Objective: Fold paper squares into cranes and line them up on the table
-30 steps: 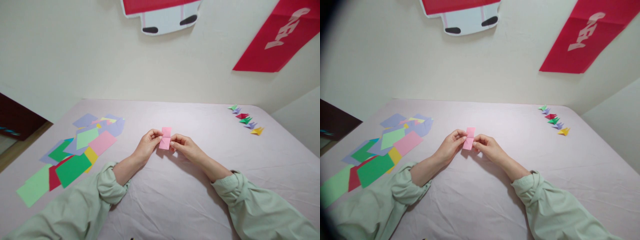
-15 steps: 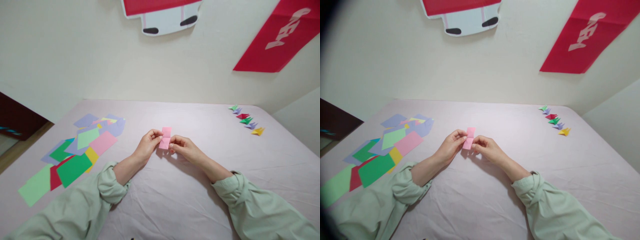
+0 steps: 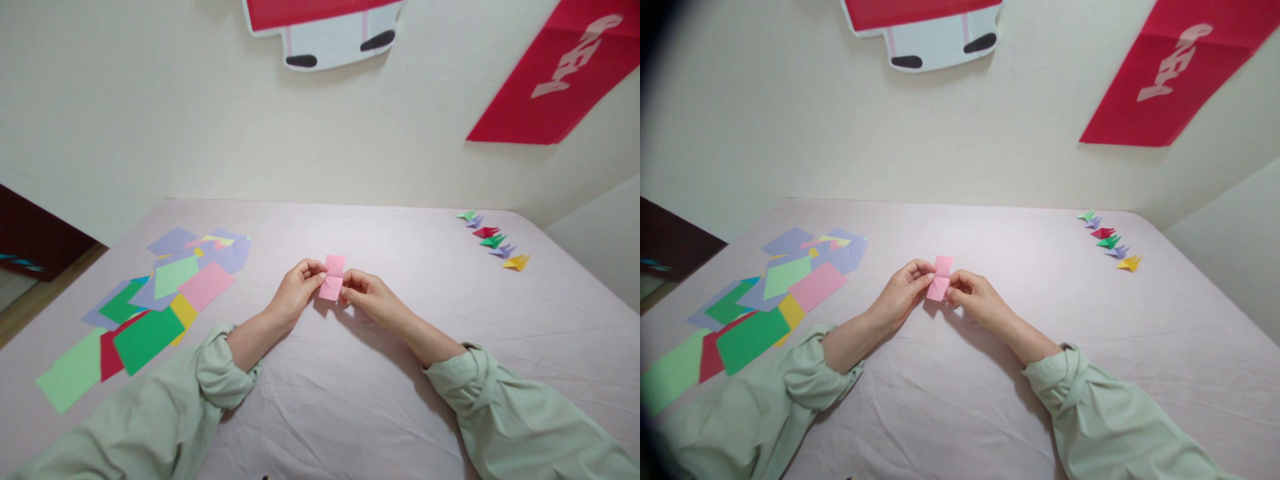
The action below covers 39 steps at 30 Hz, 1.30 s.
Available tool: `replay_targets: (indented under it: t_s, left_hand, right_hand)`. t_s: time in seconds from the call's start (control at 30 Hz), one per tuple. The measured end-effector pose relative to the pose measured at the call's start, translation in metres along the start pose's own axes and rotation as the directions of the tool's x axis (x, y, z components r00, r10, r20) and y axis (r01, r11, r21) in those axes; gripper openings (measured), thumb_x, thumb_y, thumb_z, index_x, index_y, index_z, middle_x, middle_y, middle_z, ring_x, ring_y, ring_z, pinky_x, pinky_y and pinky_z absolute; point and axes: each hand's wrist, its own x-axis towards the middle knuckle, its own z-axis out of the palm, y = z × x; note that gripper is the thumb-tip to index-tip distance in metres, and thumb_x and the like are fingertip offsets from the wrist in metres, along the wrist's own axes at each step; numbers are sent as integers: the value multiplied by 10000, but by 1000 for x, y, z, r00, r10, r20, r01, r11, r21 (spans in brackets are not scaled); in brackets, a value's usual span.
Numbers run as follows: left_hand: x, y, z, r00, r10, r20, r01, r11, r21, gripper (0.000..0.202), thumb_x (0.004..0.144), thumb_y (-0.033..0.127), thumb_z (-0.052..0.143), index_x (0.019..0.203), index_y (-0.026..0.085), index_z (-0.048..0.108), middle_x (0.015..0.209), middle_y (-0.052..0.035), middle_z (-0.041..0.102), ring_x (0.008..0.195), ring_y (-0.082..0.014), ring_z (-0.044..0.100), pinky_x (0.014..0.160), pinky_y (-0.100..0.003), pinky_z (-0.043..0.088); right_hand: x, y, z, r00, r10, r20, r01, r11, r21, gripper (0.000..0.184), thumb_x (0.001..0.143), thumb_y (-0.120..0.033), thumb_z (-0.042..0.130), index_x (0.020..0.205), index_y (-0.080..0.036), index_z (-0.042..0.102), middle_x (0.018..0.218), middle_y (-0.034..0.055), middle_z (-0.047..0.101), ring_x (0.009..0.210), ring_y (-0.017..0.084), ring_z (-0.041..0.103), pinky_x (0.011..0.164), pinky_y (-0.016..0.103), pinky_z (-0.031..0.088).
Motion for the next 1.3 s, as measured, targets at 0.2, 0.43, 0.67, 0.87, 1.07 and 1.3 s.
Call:
replay_targets:
  t_s: [0.2,0.43,0.67,0.87,1.07,1.3]
  left_hand:
    - [-6,3,4,991,120,66,-132,968,214,92,770,220,654,834,163,621,842,-5,634,814,-131,588,781,-247,455]
    - [-16,3,14,978,150,148,-200,883,425,310,750,306,734,980,176,574,1023,-59,626,943,-189,606,871,-325,473]
    - [-9,-2,7,990,113,87,-135,937,323,156,820,243,607,956,167,599,895,-29,656,803,-158,604,716,-261,463]
    - [-3,2,1,997,26,73,-40,980,193,263,748,341,708,930,152,682,887,-44,701,819,-181,615,742,-273,462]
    - [-2,4,-1,999,-12,-34,19,979,202,249,725,338,704,863,134,672,746,-22,668,639,-129,552,609,-232,391]
    - [-4,4,0,998,59,-31,-47,957,287,172,737,319,684,766,156,638,667,19,596,605,-118,495,569,-217,346]
  right_hand:
    - [-1,1,3,991,-83,-109,68,988,-137,84,808,-259,535,775,-186,563,670,-27,548,610,120,492,576,245,386]
    - [-7,0,3,934,-313,-173,143,769,-623,267,856,-257,525,633,-215,384,638,-29,452,592,125,385,562,261,283]
    - [-7,1,0,942,-266,-207,104,813,-572,254,873,-288,536,666,-216,406,637,-38,419,595,129,381,565,263,285]
    - [-4,2,-3,971,-174,-166,104,926,-363,250,898,-388,529,729,-208,487,644,-40,451,608,132,426,564,257,331]
    - [-6,-2,-3,954,-202,-220,136,950,-280,179,932,-359,449,993,-207,521,840,12,604,627,133,550,597,274,436]
    - [-11,-2,2,918,-365,-157,210,780,-589,195,873,-212,518,1066,-235,506,927,29,606,665,141,566,621,279,448]
